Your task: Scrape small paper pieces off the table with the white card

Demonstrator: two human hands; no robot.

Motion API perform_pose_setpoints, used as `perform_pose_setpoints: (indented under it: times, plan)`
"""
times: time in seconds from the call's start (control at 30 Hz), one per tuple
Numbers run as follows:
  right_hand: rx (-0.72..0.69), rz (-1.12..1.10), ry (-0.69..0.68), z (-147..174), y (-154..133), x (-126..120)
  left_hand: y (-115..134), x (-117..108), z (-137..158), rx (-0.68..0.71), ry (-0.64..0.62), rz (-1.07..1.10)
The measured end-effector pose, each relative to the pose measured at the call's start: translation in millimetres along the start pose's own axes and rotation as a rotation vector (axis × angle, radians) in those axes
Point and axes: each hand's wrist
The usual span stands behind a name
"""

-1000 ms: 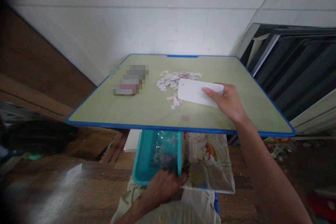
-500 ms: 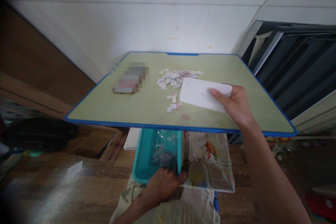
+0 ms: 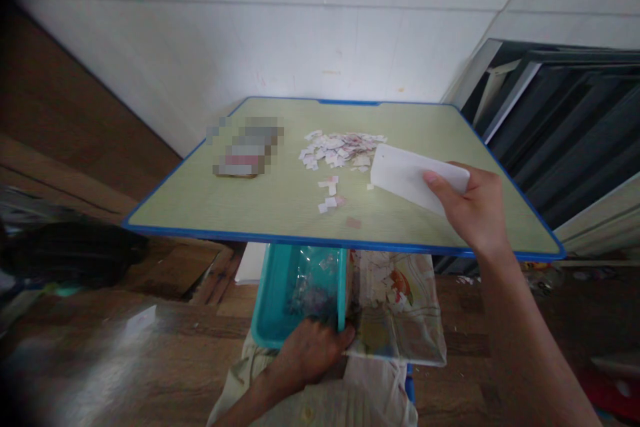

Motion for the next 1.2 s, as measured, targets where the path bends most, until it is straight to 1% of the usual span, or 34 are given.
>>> perform_pose_setpoints:
  times: [0.03,0.1,0.2,0.3,0.37,0.47,0.53,0.73,0.87,1.03,1.1,1.2]
  plan:
    - [-0.022,0.034,0.020,2,0,1,0,-1,0,0.002,-0.003,-0.001]
    - [-0.087,0.099,0.013,6,-2,6,0,-2,0,-0.001,-0.012,-0.001]
    - [-0.139,0.100,-0.095,10,-5,17,0,-4,0,0.002,-0.018,0.005]
    - [-0.144,0.109,-0.180,10,-8,21,0,-2,0,0.001,0.000,0.000]
    - [-0.118,0.082,-0.202,10,-8,20,0,0,0,-0.004,0.019,-0.003]
    - [-0.061,-0.042,-0.158,11,-8,17,0,1,0,-0.002,0.046,0.001]
    - [-0.067,-0.071,-0.126,11,-9,16,-1,2,0,0.001,0.047,0.011]
    - [-0.112,0.001,-0.187,12,-16,25,0,2,1,-0.004,0.037,-0.007]
    - [-0.158,0.099,-0.216,12,-19,27,0,3,1,0.009,0.043,-0.016]
    - [-0.184,0.099,-0.068,9,-16,22,-2,7,-1,0.016,0.081,-0.012]
    - [-0.191,0.092,-0.086,10,-17,21,-2,9,-2,0.017,0.113,-0.023]
    - [-0.199,0.103,-0.188,12,-23,23,-2,10,-1,0.017,0.140,-0.032]
Point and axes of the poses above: each hand's wrist, its own z-axis away from the middle knuckle, its own x-axis out of the palm, y = z × x, and after that the axes turned 5 degrees about x, right-handed
